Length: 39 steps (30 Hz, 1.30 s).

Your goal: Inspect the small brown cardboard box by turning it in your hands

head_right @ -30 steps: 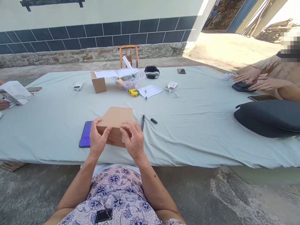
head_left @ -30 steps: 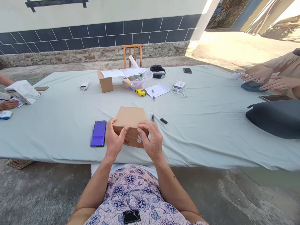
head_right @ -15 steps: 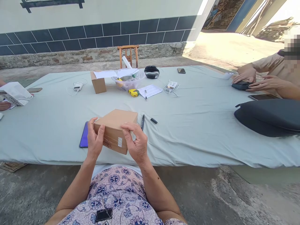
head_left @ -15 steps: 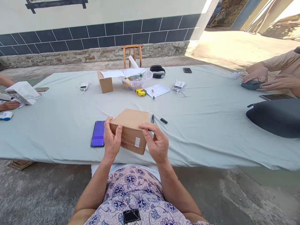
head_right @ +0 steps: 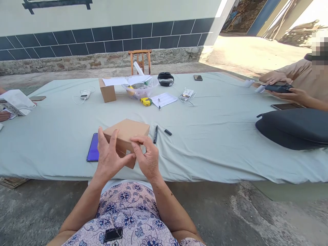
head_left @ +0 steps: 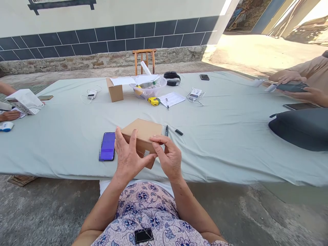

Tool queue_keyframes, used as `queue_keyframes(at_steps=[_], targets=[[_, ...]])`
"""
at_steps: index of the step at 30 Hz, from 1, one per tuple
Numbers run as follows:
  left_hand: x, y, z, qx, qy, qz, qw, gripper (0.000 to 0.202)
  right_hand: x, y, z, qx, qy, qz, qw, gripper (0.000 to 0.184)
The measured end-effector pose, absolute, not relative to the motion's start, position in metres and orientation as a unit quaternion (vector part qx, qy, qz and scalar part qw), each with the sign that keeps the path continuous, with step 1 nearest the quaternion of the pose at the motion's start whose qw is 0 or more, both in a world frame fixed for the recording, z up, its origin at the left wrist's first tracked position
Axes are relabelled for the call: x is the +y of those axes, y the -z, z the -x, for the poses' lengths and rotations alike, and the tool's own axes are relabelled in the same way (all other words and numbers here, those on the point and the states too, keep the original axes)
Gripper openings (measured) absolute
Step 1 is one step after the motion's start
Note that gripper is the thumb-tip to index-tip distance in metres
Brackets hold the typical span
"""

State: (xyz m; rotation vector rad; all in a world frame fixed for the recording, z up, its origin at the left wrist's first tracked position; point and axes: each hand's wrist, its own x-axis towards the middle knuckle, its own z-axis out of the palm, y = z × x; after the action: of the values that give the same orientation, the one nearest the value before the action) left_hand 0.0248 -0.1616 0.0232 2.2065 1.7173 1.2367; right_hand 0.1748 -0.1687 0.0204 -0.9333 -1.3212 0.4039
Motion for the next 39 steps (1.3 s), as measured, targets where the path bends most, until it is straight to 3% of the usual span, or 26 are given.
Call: queue_keyframes(at_steps=[6,11,15,21,25,33,39], targets=[[-0.164,-0.024,-0.033,0.58,-0.359,-0.732,-0.018,0.108,-0.171,-0.025,-0.171,-0.587,-0.205,0.42,0.661,0.011],[-0.162,-0.024,-0.031,0.564,-0.373,-0.736,-0.035,0.083,-0.17,-0.024,-0.169,-0.598,-0.197,0.417,0.655,0.01],[-0.162,-0.029,-0.024,0.542,-0.378,-0.75,-0.032,0.076,-0.166,-0.021,-0.179,-0.642,-0.169,0.408,0.627,0.011],[-0.164,-0.037,-0.01,0.467,-0.404,-0.786,-0.022,0.075,-0.159,-0.014,-0.202,-0.704,-0.105,0.419,0.563,0.069],[-0.163,-0.039,0.0,0.428,-0.409,-0.806,-0.029,0.078,-0.157,-0.011,-0.211,-0.731,-0.106,0.421,0.526,0.083],[-0.152,-0.045,0.035,0.351,-0.455,-0.811,0.108,0.076,-0.15,-0.006,-0.233,-0.625,-0.1,0.529,0.565,0.069],[-0.139,-0.037,0.055,0.304,-0.511,-0.762,0.255,0.08,-0.149,-0.007,-0.245,-0.517,-0.272,0.536,0.609,0.072]])
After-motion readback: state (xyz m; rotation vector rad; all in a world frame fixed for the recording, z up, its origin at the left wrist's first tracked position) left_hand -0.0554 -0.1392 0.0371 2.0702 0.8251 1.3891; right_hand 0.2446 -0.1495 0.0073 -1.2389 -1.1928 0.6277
